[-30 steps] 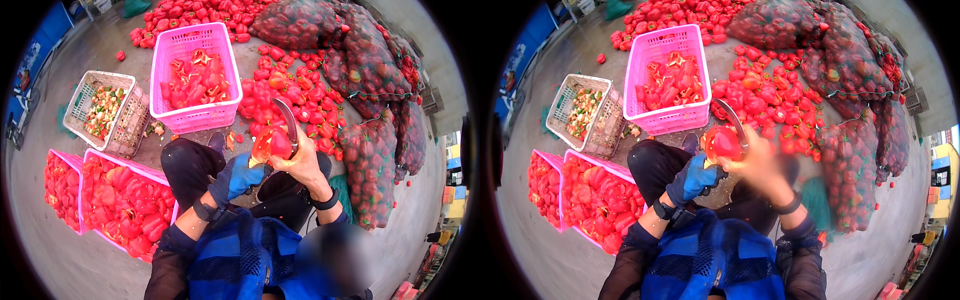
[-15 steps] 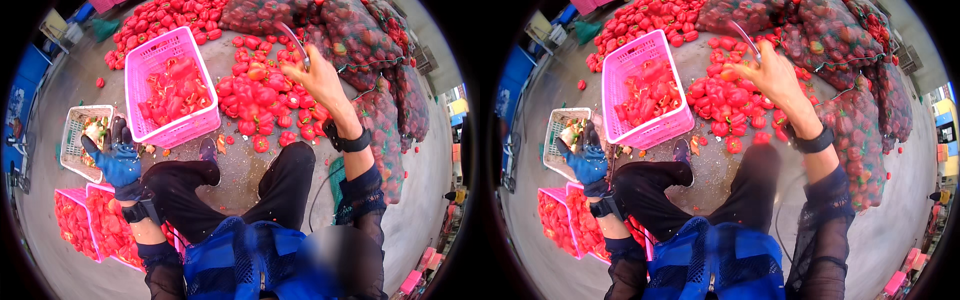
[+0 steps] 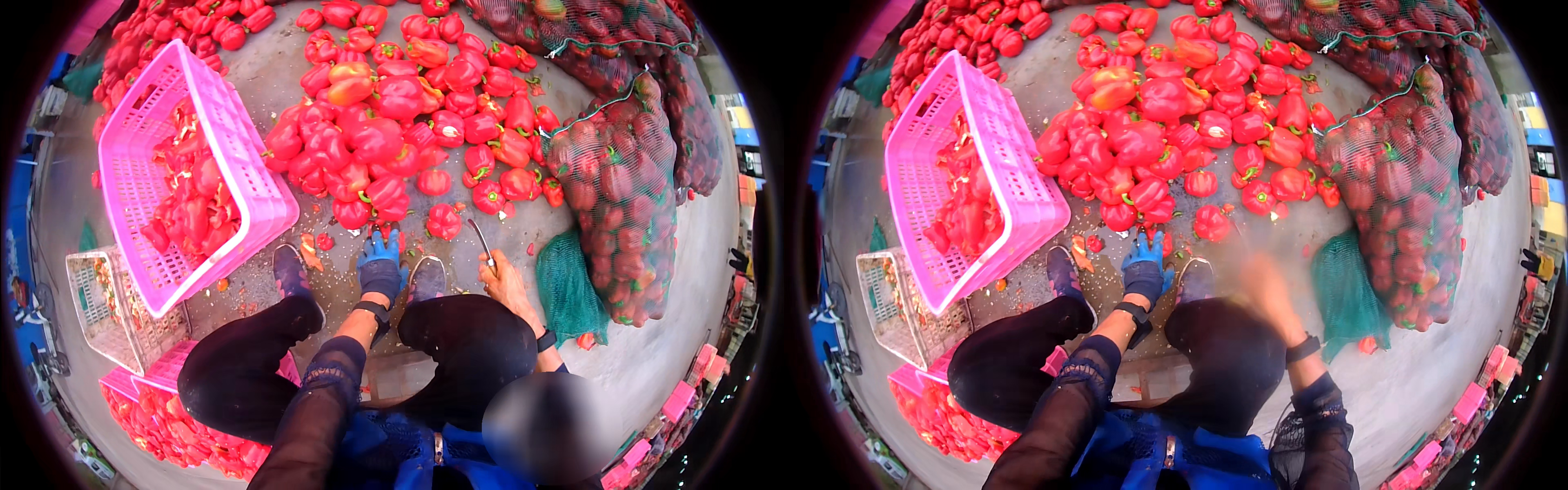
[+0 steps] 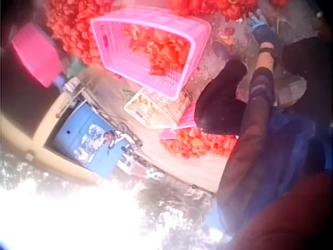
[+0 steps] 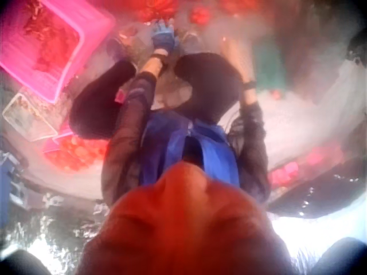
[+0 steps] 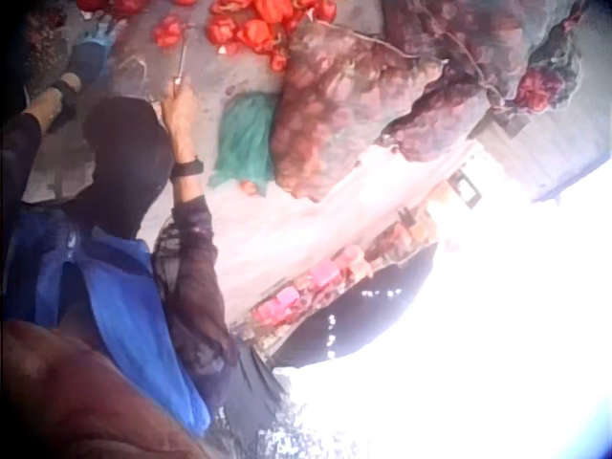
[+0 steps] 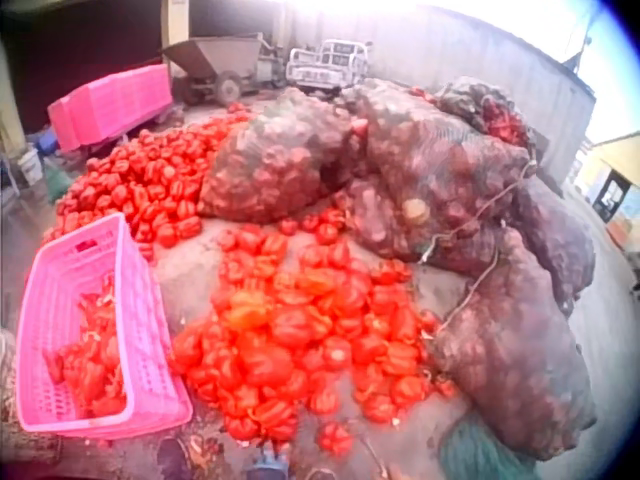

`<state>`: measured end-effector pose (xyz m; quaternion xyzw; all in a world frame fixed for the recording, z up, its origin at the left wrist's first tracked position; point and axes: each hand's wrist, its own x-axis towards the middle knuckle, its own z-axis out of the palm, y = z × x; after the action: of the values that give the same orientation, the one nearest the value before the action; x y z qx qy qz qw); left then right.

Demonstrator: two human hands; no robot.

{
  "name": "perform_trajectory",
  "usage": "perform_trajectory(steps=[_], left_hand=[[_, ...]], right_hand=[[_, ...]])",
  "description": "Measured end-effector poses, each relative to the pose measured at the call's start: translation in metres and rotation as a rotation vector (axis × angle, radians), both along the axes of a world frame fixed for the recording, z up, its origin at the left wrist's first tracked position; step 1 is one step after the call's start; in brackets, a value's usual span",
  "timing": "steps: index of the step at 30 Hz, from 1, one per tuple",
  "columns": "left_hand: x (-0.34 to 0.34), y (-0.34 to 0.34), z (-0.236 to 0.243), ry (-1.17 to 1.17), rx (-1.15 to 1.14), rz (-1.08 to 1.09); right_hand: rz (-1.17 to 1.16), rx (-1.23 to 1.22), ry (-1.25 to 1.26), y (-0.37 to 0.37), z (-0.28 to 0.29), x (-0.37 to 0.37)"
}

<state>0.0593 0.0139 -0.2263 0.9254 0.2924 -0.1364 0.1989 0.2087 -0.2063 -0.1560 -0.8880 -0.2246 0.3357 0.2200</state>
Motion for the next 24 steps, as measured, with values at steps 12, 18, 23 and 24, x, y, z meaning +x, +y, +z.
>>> perform_trajectory(steps=[12, 18, 23, 24], left_hand=[[0.016, 0.029, 0.052, -0.476, -1.65, 0.591], [-0.016, 0.028, 0.23, -0.726, -2.22, 0.19], [-0.066, 0.013, 0.283, -0.88, -1.689, 0.159], [-0.072, 0.011, 0.287, -0.843, -1.581, 0.153]], right_hand=[[-0.533, 0.468, 0.25, 0.04, 0.157, 0.023], [-0.233, 0.719, 0.583, 0.053, 0.294, -0.063], [0.149, 0.633, 0.342, 0.053, 0.296, -0.128], [0.138, 0.615, 0.328, 0.053, 0.297, -0.137]])
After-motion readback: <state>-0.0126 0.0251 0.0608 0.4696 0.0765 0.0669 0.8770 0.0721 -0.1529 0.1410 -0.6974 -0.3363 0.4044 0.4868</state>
